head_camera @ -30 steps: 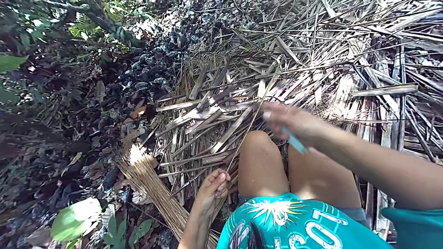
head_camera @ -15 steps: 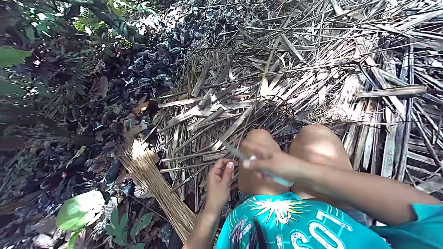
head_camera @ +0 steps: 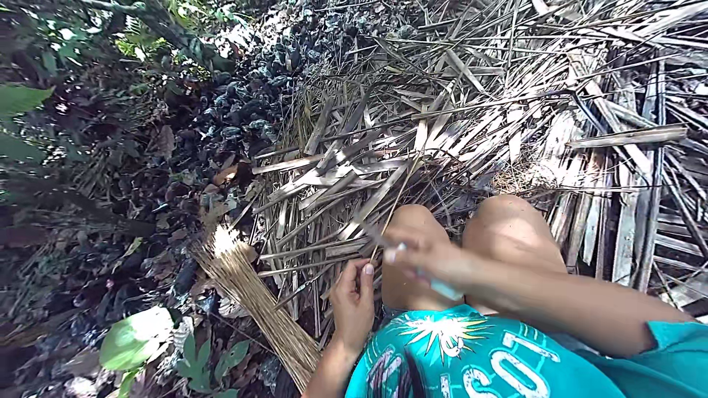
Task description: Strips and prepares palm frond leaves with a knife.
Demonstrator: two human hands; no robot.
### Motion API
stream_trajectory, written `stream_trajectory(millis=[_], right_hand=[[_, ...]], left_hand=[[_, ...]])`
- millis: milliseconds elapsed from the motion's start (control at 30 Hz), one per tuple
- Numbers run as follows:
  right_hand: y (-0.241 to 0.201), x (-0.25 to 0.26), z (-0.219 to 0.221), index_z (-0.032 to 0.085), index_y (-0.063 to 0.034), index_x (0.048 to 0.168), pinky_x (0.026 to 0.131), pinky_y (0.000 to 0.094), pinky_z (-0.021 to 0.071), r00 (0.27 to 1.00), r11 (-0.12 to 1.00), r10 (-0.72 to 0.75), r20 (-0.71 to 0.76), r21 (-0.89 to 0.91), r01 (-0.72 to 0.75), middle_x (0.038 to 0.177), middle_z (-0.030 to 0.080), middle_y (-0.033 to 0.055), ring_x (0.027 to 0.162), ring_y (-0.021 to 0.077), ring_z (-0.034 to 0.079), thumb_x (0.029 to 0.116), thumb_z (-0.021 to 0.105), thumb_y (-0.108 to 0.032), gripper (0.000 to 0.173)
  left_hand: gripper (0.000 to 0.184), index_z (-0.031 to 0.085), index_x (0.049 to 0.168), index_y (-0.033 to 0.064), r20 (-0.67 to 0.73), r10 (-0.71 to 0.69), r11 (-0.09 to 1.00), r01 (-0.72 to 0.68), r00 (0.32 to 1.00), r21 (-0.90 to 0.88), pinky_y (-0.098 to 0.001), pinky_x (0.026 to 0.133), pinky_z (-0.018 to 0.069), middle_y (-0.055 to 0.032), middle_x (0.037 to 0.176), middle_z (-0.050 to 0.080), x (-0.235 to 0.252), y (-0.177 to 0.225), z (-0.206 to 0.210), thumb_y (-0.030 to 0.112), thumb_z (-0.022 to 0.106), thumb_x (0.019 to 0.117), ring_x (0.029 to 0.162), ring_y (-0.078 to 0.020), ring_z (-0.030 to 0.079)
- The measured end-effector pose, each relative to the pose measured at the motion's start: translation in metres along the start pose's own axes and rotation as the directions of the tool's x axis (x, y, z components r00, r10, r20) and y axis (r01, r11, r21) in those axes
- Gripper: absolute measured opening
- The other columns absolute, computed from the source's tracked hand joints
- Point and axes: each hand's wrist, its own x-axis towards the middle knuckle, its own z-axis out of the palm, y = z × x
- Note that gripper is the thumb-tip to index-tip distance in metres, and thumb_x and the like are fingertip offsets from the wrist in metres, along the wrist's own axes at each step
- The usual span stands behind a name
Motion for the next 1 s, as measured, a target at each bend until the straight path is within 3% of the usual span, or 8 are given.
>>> stream_trajectory(millis=[67, 367, 533, 633, 733, 800, 833, 1000], right_hand=[[0.001, 0.001, 0.002, 0.043, -0.0055, 0.147, 0.049, 0.0129, 0.039, 0.996, 0.999, 0.022, 0.089, 0.027, -0.025, 0.071, 0.048, -0.0087, 0.053, -0.0027, 0.044, 0.1067, 0.047, -0.017, 0.042], [-0.018, 0.007, -0.047, 0.052, -0.0077, 0.139, 0.046, 0.01, 0.0372, 0.996, 0.998, -0.063, 0.067, 0.032, 0.06, 0.066, 0.049, -0.0078, 0.049, -0.0037, 0.043, 0.1061, 0.044, -0.015, 0.035], [-0.045, 0.006, -0.097, 0.055, -0.0092, 0.131, 0.043, 0.0102, 0.0371, 0.947, 0.97, -0.204, -0.248, 0.08, 0.229, 0.063, 0.046, -0.011, 0.046, -0.0048, 0.041, 0.1082, 0.034, -0.017, 0.032], [-0.04, 0.01, -0.092, 0.054, -0.0093, 0.135, 0.041, 0.0122, 0.0371, 0.908, 0.961, -0.211, -0.361, 0.093, 0.261, 0.063, 0.044, -0.0094, 0.045, -0.0028, 0.04, 0.1095, 0.034, -0.017, 0.033], [-0.011, 0.005, -0.049, 0.049, -0.0126, 0.143, 0.046, 0.0161, 0.0427, 0.981, 0.995, -0.092, -0.172, 0.03, 0.099, 0.068, 0.049, -0.0055, 0.05, 0.0012, 0.047, 0.1089, 0.042, -0.02, 0.036], [0.002, 0.004, -0.025, 0.048, -0.0086, 0.143, 0.048, 0.014, 0.0404, 1.0, 1.0, 0.019, 0.011, 0.021, -0.019, 0.07, 0.048, -0.0075, 0.052, -0.0011, 0.045, 0.1075, 0.046, -0.017, 0.037], [-0.001, 0.003, -0.029, 0.049, -0.0074, 0.142, 0.048, 0.0129, 0.0399, 1.0, 1.0, 0.008, 0.004, 0.006, -0.008, 0.07, 0.049, -0.0083, 0.052, -0.0025, 0.045, 0.1072, 0.046, -0.017, 0.037], [-0.039, 0.007, -0.101, 0.05, -0.0098, 0.138, 0.044, 0.0125, 0.0384, 0.89, 0.955, -0.239, -0.389, 0.07, 0.287, 0.065, 0.046, -0.0088, 0.046, -0.0023, 0.041, 0.1097, 0.036, -0.015, 0.032]], left_hand=[[0.021, 0.068, 0.099, -0.0052, -0.02, 0.039, 0.999, -0.039, 0.999, 0.006, -0.0076, 0.059, 0.0433, 0.0036, 0.075, 0.062, 0.001, -0.002, 0.001, 0.009, 0.052, 0.1011, 0.062, 0.0094, 0.05], [0.024, 0.067, 0.098, -0.0043, -0.016, 0.134, 0.991, -0.133, 0.991, 0.028, -0.0065, 0.063, 0.0447, 0.0018, 0.079, 0.065, -0.005, -0.01, -0.004, 0.013, 0.052, 0.1031, 0.066, 0.0098, 0.053], [0.028, 0.069, 0.097, -0.0048, 0.0, 0.157, 0.978, -0.156, 0.988, 0.136, -0.0072, 0.066, 0.0468, -0.0026, 0.078, 0.066, -0.014, -0.016, -0.007, 0.016, 0.052, 0.1035, 0.067, 0.0075, 0.056], [0.026, 0.07, 0.098, -0.004, 0.011, 0.118, 0.974, -0.118, 0.993, 0.191, -0.0082, 0.063, 0.0461, -0.0027, 0.076, 0.066, -0.013, -0.017, -0.005, 0.014, 0.051, 0.1023, 0.064, 0.0064, 0.055], [0.024, 0.07, 0.098, -0.0037, -0.006, 0.113, 0.972, -0.109, 0.994, 0.21, -0.008, 0.063, 0.0464, -0.0027, 0.077, 0.066, -0.007, -0.015, -0.001, 0.012, 0.052, 0.1014, 0.064, 0.0065, 0.056], [0.024, 0.07, 0.098, -0.0047, -0.027, 0.14, 0.969, -0.131, 0.99, 0.21, -0.0078, 0.066, 0.0472, -0.0038, 0.079, 0.067, -0.006, -0.014, 0.002, 0.012, 0.053, 0.1014, 0.066, 0.0063, 0.057], [0.025, 0.07, 0.097, -0.005, -0.035, 0.155, 0.965, -0.144, 0.987, 0.217, -0.0078, 0.067, 0.0475, -0.0044, 0.079, 0.068, -0.007, -0.016, 0.001, 0.012, 0.052, 0.1015, 0.068, 0.006, 0.058], [0.029, 0.071, 0.099, -0.0044, 0.018, 0.139, 0.958, -0.139, 0.99, 0.249, -0.0111, 0.068, 0.05, -0.0064, 0.08, 0.069, -0.016, -0.027, -0.005, 0.016, 0.051, 0.1028, 0.068, 0.002, 0.06]])
